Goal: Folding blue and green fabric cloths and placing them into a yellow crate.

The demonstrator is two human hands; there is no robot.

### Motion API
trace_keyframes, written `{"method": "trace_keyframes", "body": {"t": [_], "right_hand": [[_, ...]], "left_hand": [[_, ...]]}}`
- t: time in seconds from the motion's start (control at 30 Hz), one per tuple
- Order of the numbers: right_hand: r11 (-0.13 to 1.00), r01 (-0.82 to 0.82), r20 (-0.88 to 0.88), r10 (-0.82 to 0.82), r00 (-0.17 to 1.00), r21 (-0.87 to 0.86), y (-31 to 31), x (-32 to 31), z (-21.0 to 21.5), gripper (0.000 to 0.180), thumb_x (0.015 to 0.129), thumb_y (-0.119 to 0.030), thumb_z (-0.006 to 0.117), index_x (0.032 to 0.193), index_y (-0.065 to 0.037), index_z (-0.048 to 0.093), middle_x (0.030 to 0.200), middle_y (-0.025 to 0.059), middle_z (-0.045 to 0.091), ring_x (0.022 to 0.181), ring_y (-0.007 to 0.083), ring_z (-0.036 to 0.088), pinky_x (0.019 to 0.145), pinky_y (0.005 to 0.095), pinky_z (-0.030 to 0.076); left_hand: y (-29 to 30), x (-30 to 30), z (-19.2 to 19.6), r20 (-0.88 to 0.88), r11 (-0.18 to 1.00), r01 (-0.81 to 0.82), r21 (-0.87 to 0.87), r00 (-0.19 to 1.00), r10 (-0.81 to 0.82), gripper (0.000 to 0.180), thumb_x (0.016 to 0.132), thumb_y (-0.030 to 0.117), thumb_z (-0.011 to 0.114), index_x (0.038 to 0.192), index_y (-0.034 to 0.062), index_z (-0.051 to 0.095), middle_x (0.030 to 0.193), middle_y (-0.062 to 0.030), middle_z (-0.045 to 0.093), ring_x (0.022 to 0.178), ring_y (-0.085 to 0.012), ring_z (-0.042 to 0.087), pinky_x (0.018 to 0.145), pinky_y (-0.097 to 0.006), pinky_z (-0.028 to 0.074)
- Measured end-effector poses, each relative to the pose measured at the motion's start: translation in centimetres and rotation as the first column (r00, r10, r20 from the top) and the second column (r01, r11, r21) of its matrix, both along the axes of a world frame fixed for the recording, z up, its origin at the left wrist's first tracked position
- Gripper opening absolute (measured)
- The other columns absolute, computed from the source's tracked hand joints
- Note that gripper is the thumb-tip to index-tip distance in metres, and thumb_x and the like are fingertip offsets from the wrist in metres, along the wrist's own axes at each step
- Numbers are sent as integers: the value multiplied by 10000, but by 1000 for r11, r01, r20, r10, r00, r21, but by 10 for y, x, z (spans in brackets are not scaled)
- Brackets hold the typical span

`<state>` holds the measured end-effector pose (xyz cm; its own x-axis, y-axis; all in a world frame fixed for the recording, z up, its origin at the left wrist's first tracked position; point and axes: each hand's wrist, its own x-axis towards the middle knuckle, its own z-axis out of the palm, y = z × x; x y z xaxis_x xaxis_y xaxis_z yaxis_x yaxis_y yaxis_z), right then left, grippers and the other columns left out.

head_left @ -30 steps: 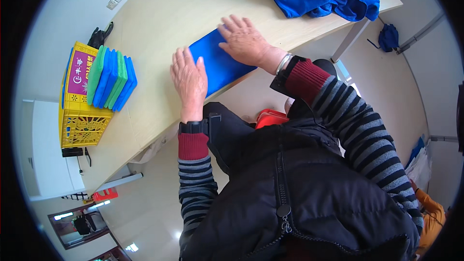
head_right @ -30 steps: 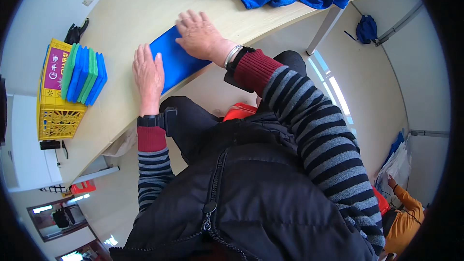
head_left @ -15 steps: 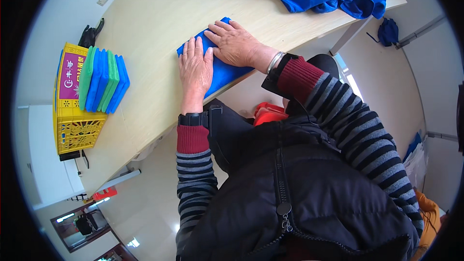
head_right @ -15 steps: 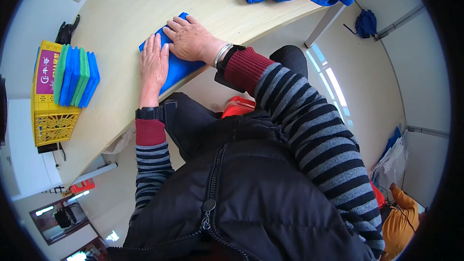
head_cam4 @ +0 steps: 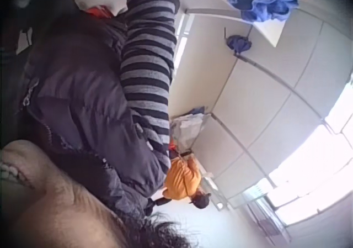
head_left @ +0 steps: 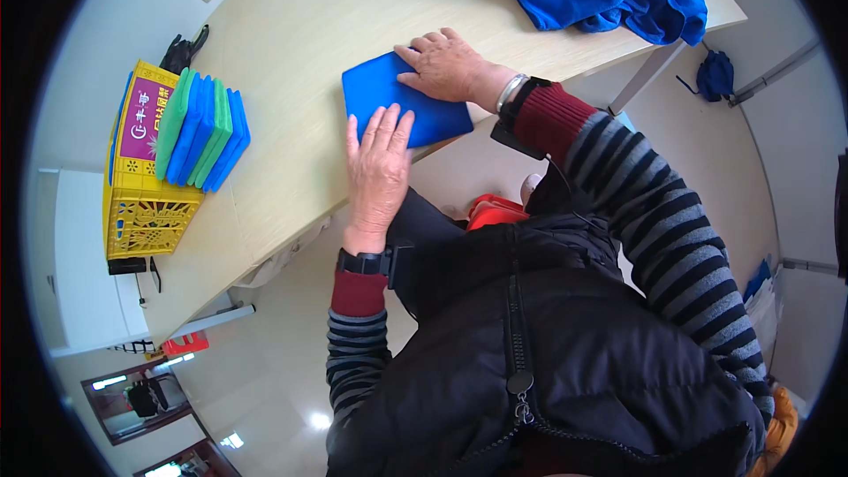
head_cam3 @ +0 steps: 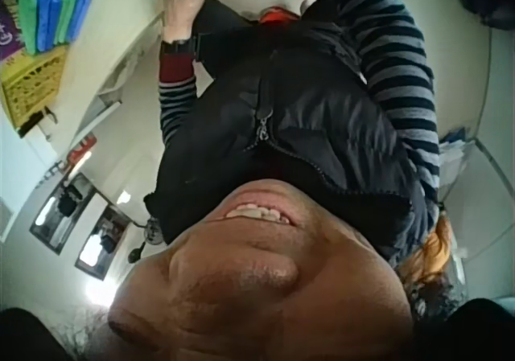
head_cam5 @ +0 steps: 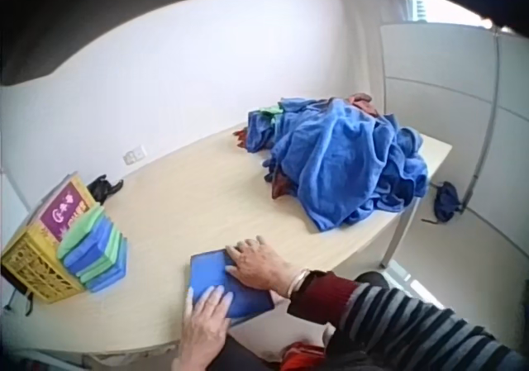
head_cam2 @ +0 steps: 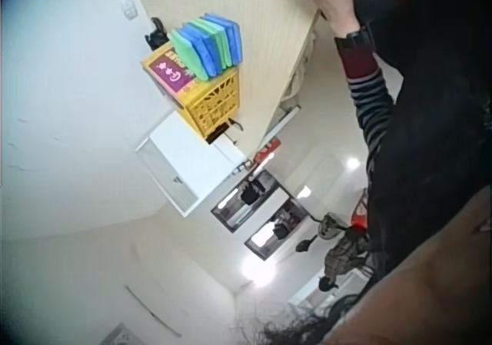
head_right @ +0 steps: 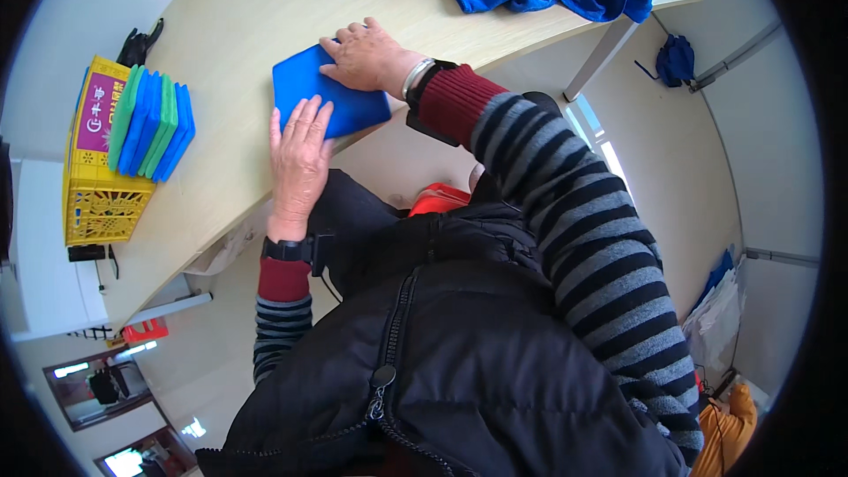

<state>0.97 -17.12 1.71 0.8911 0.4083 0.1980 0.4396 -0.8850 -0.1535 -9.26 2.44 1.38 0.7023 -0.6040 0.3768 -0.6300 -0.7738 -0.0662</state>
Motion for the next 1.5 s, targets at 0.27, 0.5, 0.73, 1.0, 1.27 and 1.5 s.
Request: {"method": "trace_keyframes", "body": {"t": [0.27,0.5,0.73,1.0,1.27,1.5], "right_hand": [[964,86,-121,-120,985,-253,-13,-73,38,468,1005,-378,488,1351,-65,520,1181,185,637,1143,327,586,1060,456,375],[990,-136,237,143,961,-44,38,-24,15,442,1004,-355,487,1344,-75,525,1335,144,573,1300,326,495,1122,487,326],[968,-251,152,246,957,19,53,5,-29,488,1065,-412,314,1443,-140,460,1527,104,413,1456,287,316,1201,479,224],[996,-86,29,85,996,20,43,24,-21,555,1062,-456,261,1510,-148,376,1566,84,364,1480,262,264,1220,449,178],[998,61,-81,-59,995,26,5,24,-12,562,1048,-437,300,1513,-131,369,1569,106,353,1478,274,267,1217,456,183],[984,139,303,-99,948,-112,9,2,8,550,1048,-438,328,1486,-115,403,1549,117,383,1472,281,283,1208,486,194]], "left_hand": [[71,26,15,80,967,-245,71,968,239,406,914,53,549,1320,38,550,1391,-167,529,1322,-327,476,1165,-524,253],[1,49,-12,-139,882,-406,-241,913,383,472,996,240,466,1410,14,453,1488,-224,408,1411,-350,355,1187,-507,206],[-3,50,-25,-234,845,-514,-148,848,475,593,1035,388,363,1488,7,341,1566,-212,302,1479,-345,224,1204,-498,161],[-1,51,-22,-230,843,-527,-103,837,496,627,1043,404,338,1508,-15,304,1583,-209,277,1484,-344,212,1206,-514,142],[1,43,-21,-250,831,-540,-134,830,499,620,1039,394,343,1508,-10,308,1578,-211,286,1483,-338,218,1203,-522,144],[40,28,-20,-289,703,-635,-321,772,566,606,1037,400,343,1503,14,331,1578,-189,295,1478,-336,234,1191,-510,176]]}}
